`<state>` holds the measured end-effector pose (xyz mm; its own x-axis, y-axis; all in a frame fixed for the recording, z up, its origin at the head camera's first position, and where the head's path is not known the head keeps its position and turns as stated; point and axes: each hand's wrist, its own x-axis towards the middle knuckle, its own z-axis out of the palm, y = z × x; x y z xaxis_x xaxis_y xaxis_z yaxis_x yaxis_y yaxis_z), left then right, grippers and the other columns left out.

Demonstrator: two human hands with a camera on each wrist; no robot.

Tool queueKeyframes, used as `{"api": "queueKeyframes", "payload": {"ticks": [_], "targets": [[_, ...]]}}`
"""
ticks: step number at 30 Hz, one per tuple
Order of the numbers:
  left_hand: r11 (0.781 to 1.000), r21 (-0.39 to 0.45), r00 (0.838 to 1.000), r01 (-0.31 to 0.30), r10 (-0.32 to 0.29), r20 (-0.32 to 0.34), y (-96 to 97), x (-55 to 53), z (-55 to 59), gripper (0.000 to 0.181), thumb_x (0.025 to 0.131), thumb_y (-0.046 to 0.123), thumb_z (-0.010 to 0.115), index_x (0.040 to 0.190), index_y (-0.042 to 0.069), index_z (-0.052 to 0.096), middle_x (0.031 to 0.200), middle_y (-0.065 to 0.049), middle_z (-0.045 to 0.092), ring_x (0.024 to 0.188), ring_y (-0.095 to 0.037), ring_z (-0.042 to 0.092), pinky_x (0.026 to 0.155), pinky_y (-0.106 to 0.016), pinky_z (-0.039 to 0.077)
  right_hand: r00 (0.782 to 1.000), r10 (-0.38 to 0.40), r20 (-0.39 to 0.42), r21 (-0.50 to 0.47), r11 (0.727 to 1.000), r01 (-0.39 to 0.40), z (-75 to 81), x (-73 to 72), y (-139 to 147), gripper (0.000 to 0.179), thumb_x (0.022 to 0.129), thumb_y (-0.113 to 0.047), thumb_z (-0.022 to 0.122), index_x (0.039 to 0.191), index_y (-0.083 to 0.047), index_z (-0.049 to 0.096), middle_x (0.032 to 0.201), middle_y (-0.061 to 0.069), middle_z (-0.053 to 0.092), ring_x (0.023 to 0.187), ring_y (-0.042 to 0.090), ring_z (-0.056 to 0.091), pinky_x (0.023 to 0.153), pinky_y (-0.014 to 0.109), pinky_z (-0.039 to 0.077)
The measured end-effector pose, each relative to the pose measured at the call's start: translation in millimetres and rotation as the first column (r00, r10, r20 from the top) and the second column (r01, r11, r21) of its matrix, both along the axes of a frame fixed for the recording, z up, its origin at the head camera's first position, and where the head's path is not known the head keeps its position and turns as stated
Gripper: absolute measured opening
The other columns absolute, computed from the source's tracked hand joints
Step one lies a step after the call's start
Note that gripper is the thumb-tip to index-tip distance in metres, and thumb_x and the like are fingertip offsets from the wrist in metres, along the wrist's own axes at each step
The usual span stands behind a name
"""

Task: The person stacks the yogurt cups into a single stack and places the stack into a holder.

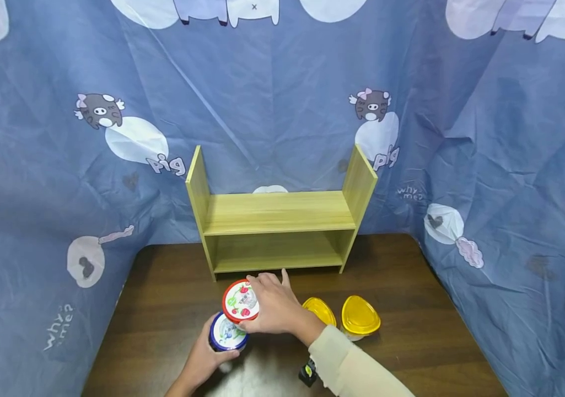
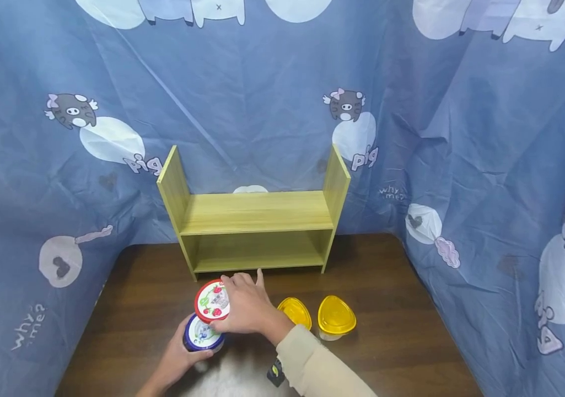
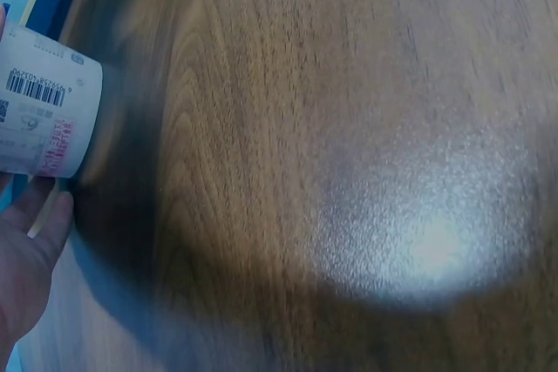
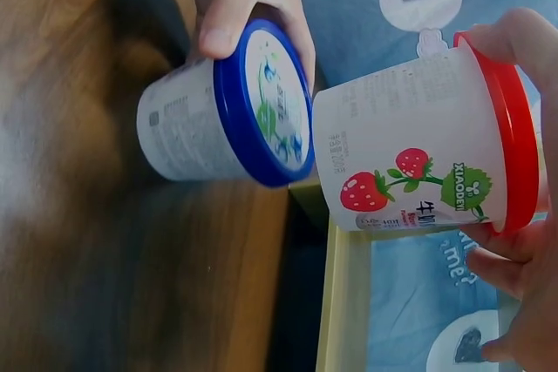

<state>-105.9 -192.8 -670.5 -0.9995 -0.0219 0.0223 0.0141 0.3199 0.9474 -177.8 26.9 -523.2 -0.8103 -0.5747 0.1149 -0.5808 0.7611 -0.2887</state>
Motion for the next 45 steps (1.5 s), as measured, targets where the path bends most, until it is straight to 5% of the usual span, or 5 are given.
{"api": "queueKeyframes", "payload": {"ticks": [27,45], "targets": [[0.998,0.057,1.000,0.026,-0.027,0.008,14.4,-7.6,7.0,0.094,0.061,0.012,0.097,0.140,0.013,0.047,0.121,-0.007,0.065,0.108,-0.020,0.061,0.094,-0.035,0.049,0.999,0.045,-0.030,0.021,0.999,-0.045,-0.9,4.4,-22,0.103,0.069,-0.071,0.075,0.149,-0.012,0.045,0.127,0.003,0.059,0.124,0.022,0.048,0.112,0.067,0.023],[0.997,0.078,1.000,0.001,0.001,-0.024,19.1,2.4,-4.1,0.091,0.061,0.010,0.097,0.138,0.009,0.047,0.123,-0.006,0.064,0.108,-0.015,0.061,0.095,-0.030,0.049,0.999,0.039,0.029,-0.008,0.999,-0.039,-27.9,12.8,-23,0.106,0.068,-0.074,0.074,0.149,-0.012,0.046,0.127,0.003,0.059,0.124,0.023,0.049,0.111,0.067,0.026]]}}
